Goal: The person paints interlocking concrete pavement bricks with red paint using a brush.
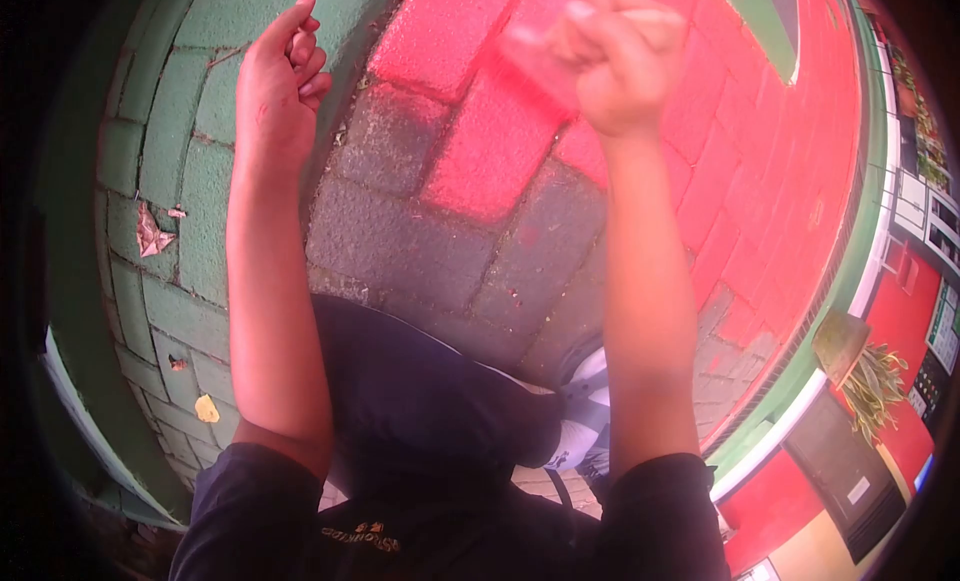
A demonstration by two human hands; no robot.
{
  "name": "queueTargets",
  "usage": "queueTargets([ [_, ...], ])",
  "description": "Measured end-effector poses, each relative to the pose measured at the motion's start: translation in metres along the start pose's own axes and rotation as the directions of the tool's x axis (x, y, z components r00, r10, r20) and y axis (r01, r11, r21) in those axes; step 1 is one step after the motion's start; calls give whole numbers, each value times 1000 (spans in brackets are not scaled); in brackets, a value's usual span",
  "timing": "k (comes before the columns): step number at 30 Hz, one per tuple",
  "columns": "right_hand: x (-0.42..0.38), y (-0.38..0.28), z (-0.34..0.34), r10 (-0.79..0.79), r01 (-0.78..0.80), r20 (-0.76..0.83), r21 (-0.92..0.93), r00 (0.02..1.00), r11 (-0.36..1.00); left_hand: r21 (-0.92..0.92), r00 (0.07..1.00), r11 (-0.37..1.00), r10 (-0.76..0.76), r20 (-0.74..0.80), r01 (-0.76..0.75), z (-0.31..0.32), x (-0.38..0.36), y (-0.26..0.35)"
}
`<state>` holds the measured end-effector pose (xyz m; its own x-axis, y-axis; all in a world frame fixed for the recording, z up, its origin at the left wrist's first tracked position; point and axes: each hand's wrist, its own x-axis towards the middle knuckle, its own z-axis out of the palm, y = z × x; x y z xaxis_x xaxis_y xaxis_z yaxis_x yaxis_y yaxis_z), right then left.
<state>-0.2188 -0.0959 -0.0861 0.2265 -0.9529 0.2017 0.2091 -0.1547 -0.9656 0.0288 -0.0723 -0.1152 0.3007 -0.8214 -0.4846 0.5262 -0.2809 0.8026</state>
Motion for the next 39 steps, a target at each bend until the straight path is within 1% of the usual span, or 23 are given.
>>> queueTargets([
  [1, -5, -8, 3, -182, 192, 70, -192, 981, 962, 0, 1000, 1000, 14, 8, -14, 0, -1, 0],
  [2, -14, -8, 3, -187, 196, 115, -77, 976, 978, 1, 999, 1000, 30, 21, -30, -1, -1, -1],
  [4, -64, 18, 29, -262, 225, -35, -414, 964, 882, 31, 999, 999, 40, 24, -41, -7, 2, -3],
  [5, -90, 50, 25, -222, 319, 237, -549, 946, 772, 61, 998, 997, 53, 34, -55, -10, 3, -3],
  [6, -91, 27, 47, -320, 473, 444, -290, 837, 832, 61, 998, 997, 53, 31, -55, -8, 2, -2],
  [7, -110, 23, 65, -310, 393, 342, -208, 887, 896, 56, 998, 997, 55, 28, -57, -5, 0, -1],
  [8, -113, 7, 63, -170, 248, 455, -118, 874, 962, 53, 998, 997, 57, 26, -59, -4, -1, 0],
  [9, -111, -4, 61, -168, 246, 455, -118, 875, 962, 53, 998, 997, 55, 25, -57, -5, -1, 0],
  [11, -106, -17, 57, -49, 1, 381, 127, 923, 992, 66, 997, 996, 66, 32, -68, -5, -1, 0],
  [13, -81, -1, 44, 217, -232, 95, 557, 972, 798, 63, 999, 997, 48, 13, -48, -1, -4, 2],
  [15, -34, 41, -3, 340, -351, 112, 470, 934, 810, 59, 999, 998, 32, 1, -32, -1, -5, 1],
  [18, 7, 46, -8, 503, -504, 108, 373, 857, 779, 53, 996, 995, 86, 32, -88, -8, 2, 0],
  [20, 15, 47, -5, 413, -337, -96, 427, 906, 839, 38, 999, 999, 34, 14, -35, -6, 0, 3],
  [21, 19, 37, -9, 416, -341, -96, 424, 904, 839, 35, 999, 999, 31, 12, -31, -7, -1, 2],
  [23, 22, 15, -17, 61, -58, -51, 67, 997, 996, 44, 998, 997, 54, 38, -56, -7, -1, 1],
  [24, 15, 17, -14, 62, -58, -48, 70, 997, 996, 45, 998, 997, 56, 34, -57, -7, -1, 3],
  [27, -34, 42, 13, -201, 266, 333, -163, 921, 950, 51, 999, 998, 43, 6, -44, -7, -2, 3],
  [30, -90, 51, 41, -300, 602, 691, -244, 658, 760, 37, 995, 997, 72, 62, -75, -6, 0, 1],
  [31, -111, 43, 51, -215, 571, 685, -348, 696, 743, 33, 996, 997, 71, 61, -73, -7, 1, 1],
  [33, -122, 12, 62, -160, 461, 666, -303, 729, 834, 29, 996, 997, 68, 58, -69, -6, -3, 2],
  [35, -119, -12, 65, -135, 122, 545, 59, 827, 991, 53, 991, 992, 113, 71, -117, -2, -11, 5],
  [37, -101, -18, 63, 0, -116, 343, 318, 940, 941, 56, 994, 993, 105, 41, -107, -2, -8, 3],
  [39, -78, -3, 40, 347, -325, 4, 361, 938, 874, 63, 995, 993, 97, 19, -98, -3, -4, 1],
])
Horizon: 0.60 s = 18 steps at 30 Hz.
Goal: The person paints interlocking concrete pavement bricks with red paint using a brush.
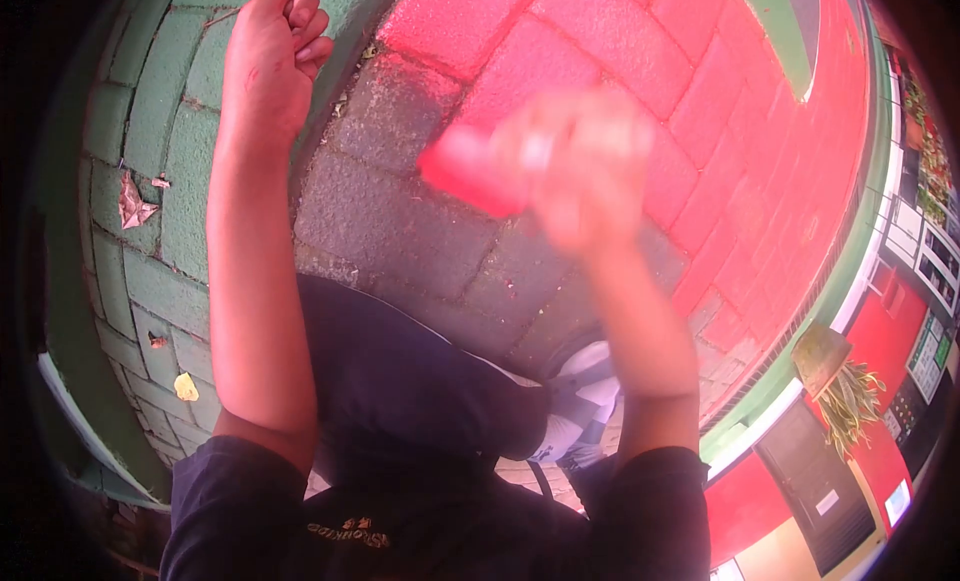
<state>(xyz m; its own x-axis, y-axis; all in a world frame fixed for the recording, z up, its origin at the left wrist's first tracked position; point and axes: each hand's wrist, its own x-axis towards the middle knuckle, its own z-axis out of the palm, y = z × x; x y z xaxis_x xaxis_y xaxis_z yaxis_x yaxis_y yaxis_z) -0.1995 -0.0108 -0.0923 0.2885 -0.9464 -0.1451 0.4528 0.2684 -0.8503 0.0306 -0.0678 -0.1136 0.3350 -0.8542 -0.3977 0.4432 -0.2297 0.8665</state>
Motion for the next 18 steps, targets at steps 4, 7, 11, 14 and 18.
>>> queueTargets([
  [4, 57, -27, -35, -242, 260, 132, -144, 961, 955, -5, 999, 999, -46, -5, 46, -4, 5, 1],
  [7, 44, -5, -27, -442, 552, 332, -477, 834, 684, 6, 998, 999, -52, -30, 52, 1, -1, 2],
  [11, -7, 15, -2, -233, 578, 686, -328, 690, 747, -28, 998, 997, -68, 1, 68, -4, 6, 0],
  [14, -19, 1, 9, -99, 245, 541, -205, 835, 948, -20, 996, 996, -88, -18, 88, -3, 5, 0],
  [18, 44, -11, -48, -146, 155, 120, -71, 982, 985, -18, 999, 999, -27, 27, 28, -3, 4, -3],
])
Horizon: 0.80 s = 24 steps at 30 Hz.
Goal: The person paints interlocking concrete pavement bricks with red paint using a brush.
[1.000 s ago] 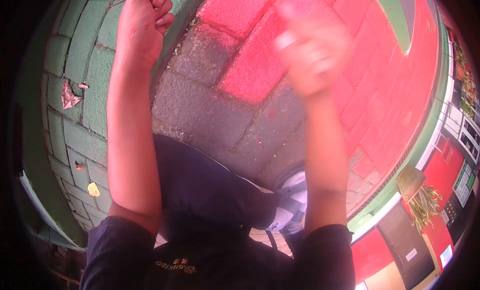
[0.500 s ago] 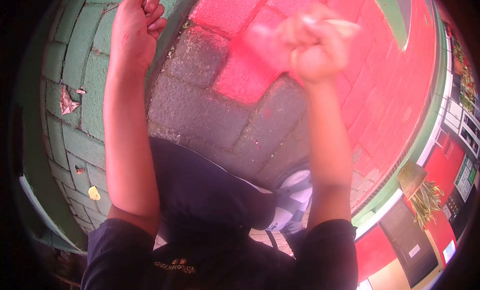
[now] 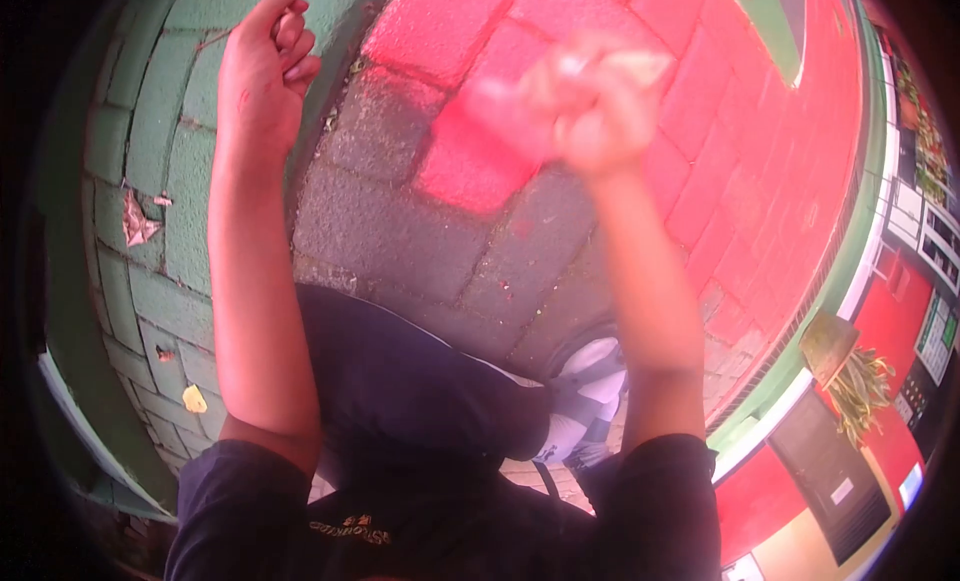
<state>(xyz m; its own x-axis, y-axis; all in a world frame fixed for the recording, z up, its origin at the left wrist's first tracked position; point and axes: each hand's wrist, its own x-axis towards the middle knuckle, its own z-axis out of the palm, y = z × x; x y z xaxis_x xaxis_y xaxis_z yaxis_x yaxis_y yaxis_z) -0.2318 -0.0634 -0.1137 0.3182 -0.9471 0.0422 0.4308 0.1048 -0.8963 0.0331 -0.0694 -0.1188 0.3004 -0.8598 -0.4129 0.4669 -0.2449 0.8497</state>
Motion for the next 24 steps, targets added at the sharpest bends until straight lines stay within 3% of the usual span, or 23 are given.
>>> queueTargets([
  [1, 16, -10, -11, -103, 107, 36, -124, 994, 987, -30, 999, 999, -31, -19, 31, 0, 1, 1],
  [2, 21, -19, -6, -116, 119, 33, -124, 993, 985, -60, 997, 996, -64, -42, 62, 0, 2, 2],
  [3, 23, -27, 0, -249, 276, 120, -460, 961, 844, -55, 997, 997, -63, -38, 61, 1, 2, 3],
  [4, 22, -31, 3, -330, 398, 244, -718, 912, 571, -51, 997, 997, -59, -39, 57, 1, 1, 3],
  [5, 17, -13, 16, -417, 424, 155, -581, 896, 694, -50, 998, 997, -55, -38, 53, 2, 0, 3],
  [7, -15, 23, 38, -368, 401, 163, -298, 915, 866, -54, 998, 997, -56, -39, 54, 4, 0, 2],
  [9, -35, 0, 45, -20, 163, 464, -270, 886, 949, -56, 997, 997, -49, -59, 45, 3, 2, 3],
  [10, -38, -3, 49, -18, 157, 460, -266, 888, 951, -53, 997, 997, -52, -50, 49, 2, 1, 3],
  [12, -39, -9, 53, 120, -135, 139, 101, 983, 986, -48, 998, 998, -51, -37, 49, 4, 0, 2],
  [13, -28, -13, 55, 75, -75, -12, 5, 997, 997, -50, 998, 997, -52, -30, 50, 4, 0, 1],
  [15, 3, -10, 21, -74, 61, -37, -264, 997, 962, -49, 998, 998, -48, -28, 47, 3, 0, 2],
  [16, 6, -14, 15, -70, 59, -35, -259, 997, 964, -52, 998, 998, -47, -28, 46, 2, 0, 3],
  [17, 11, -21, 11, -240, 219, 35, -547, 970, 808, -56, 998, 997, -47, -29, 45, 1, 0, 3],
  [18, 16, -22, 9, -372, 350, 156, -763, 915, 543, -57, 998, 997, -48, -34, 46, 0, 0, 4],
  [19, 22, -11, 2, -512, 518, 288, -760, 809, 393, -18, 998, 999, -36, -52, 35, 0, -1, 5],
  [21, 1, 16, 11, -364, 371, 126, -540, 923, 755, 17, 998, 1000, -25, -62, 26, 4, -3, 8],
  [23, -27, 32, 41, -430, 568, 372, -512, 823, 644, 7, 991, 998, -63, -115, 65, 7, -4, 12],
  [24, -39, 16, 57, -283, 486, 447, -447, 848, 751, 8, 991, 998, -59, -117, 61, 6, -3, 12],
])
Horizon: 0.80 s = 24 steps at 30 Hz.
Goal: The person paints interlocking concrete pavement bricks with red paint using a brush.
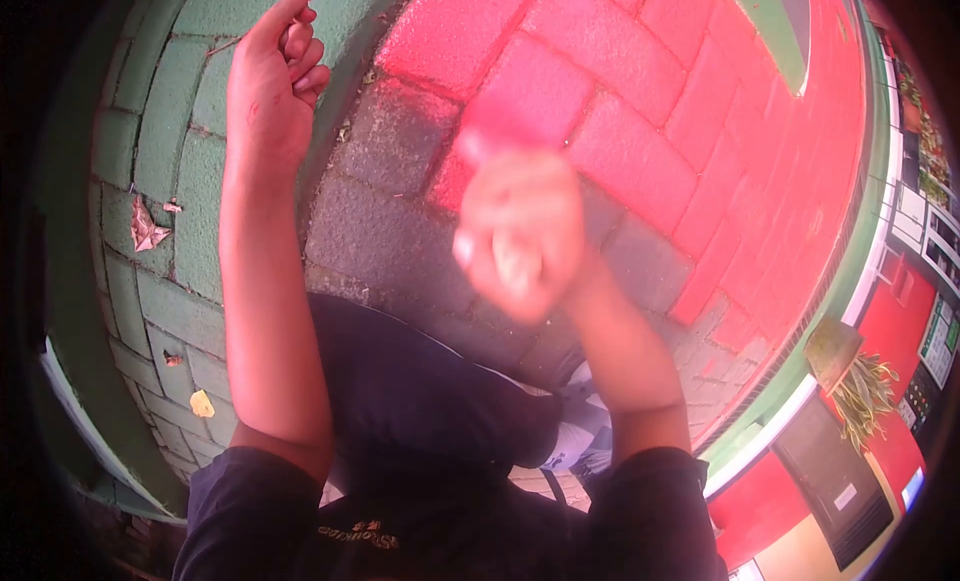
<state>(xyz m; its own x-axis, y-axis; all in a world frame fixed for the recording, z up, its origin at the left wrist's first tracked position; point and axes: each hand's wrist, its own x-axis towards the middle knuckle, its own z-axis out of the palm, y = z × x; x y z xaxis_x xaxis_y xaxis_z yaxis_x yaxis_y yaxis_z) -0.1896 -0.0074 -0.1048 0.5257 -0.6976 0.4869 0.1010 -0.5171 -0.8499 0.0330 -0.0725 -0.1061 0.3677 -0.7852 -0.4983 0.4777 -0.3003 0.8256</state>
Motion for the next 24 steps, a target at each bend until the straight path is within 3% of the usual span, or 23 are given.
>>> queueTargets([
  [1, -6, -19, 1, 115, -130, 115, 132, 987, 983, -30, 1000, 999, 11, 28, -11, -2, 1, -4],
  [2, -5, -25, -1, 120, -134, 111, 130, 987, 982, -61, 998, 998, 23, 60, -19, -2, 2, -7],
  [4, -5, -35, -8, 114, -173, 186, 345, 976, 923, -73, 997, 997, 5, 71, 0, 1, 2, -7],
  [5, -10, -33, 1, 218, -158, -77, 468, 973, 870, -87, 997, 996, -5, 73, 11, 1, 2, -7],
  [7, 2, -23, -8, 487, -186, -439, 569, 755, 801, -94, 995, 995, -2, 99, 11, 0, 3, -8],
  [9, 9, 31, -71, 384, -179, -320, 519, 866, 836, -102, 997, 995, 2, 82, 7, 0, 2, -7],
  [11, 29, 35, -98, 209, -139, -455, 183, 866, 973, -97, 996, 995, 2, 91, 7, -4, 5, -9],
  [12, 27, 35, -98, 202, -137, -458, 171, 866, 976, -93, 996, 996, 8, 85, 0, -4, 7, -9],
  [13, 21, 37, -94, 52, -176, -437, -249, 898, 953, -91, 997, 996, 8, 76, -1, -2, 6, -8],
  [14, 14, 39, -87, -74, -180, -357, -628, 931, 757, -96, 996, 995, 4, 92, 5, -2, 5, -8],
  [15, 11, 37, -55, 5, -179, -465, -331, 885, 926, -104, 995, 995, 5, 97, 5, -3, 4, -10],
  [17, 6, 19, -23, 5, -38, -79, -419, 997, 907, -120, 987, 993, 10, 158, 9, 2, 6, -11],
  [18, 7, 2, 3, 61, -109, -184, -262, 981, 959, -99, 990, 995, 2, 141, 12, 1, 6, -11],
  [19, 9, -19, 3, 77, -90, -143, -84, 987, 992, -72, 993, 997, -9, 114, 17, -1, 7, -11],
  [20, 10, -27, -3, 78, -94, -160, -98, 984, 991, -65, 991, 998, -15, 135, 24, -1, 6, -11],
  [21, 8, -34, -7, 142, -80, -492, 146, 859, 986, -59, 992, 998, -12, 128, 20, -1, 6, -12],
  [22, 4, -40, -11, 265, 29, -733, 362, 626, 932, -53, 993, 998, -9, 115, 16, -2, 5, -13],
  [24, -38, -6, -77, 1, 15, -852, 11, 524, 1000, -63, 989, 998, -10, 146, 19, -3, 4, -14],
])
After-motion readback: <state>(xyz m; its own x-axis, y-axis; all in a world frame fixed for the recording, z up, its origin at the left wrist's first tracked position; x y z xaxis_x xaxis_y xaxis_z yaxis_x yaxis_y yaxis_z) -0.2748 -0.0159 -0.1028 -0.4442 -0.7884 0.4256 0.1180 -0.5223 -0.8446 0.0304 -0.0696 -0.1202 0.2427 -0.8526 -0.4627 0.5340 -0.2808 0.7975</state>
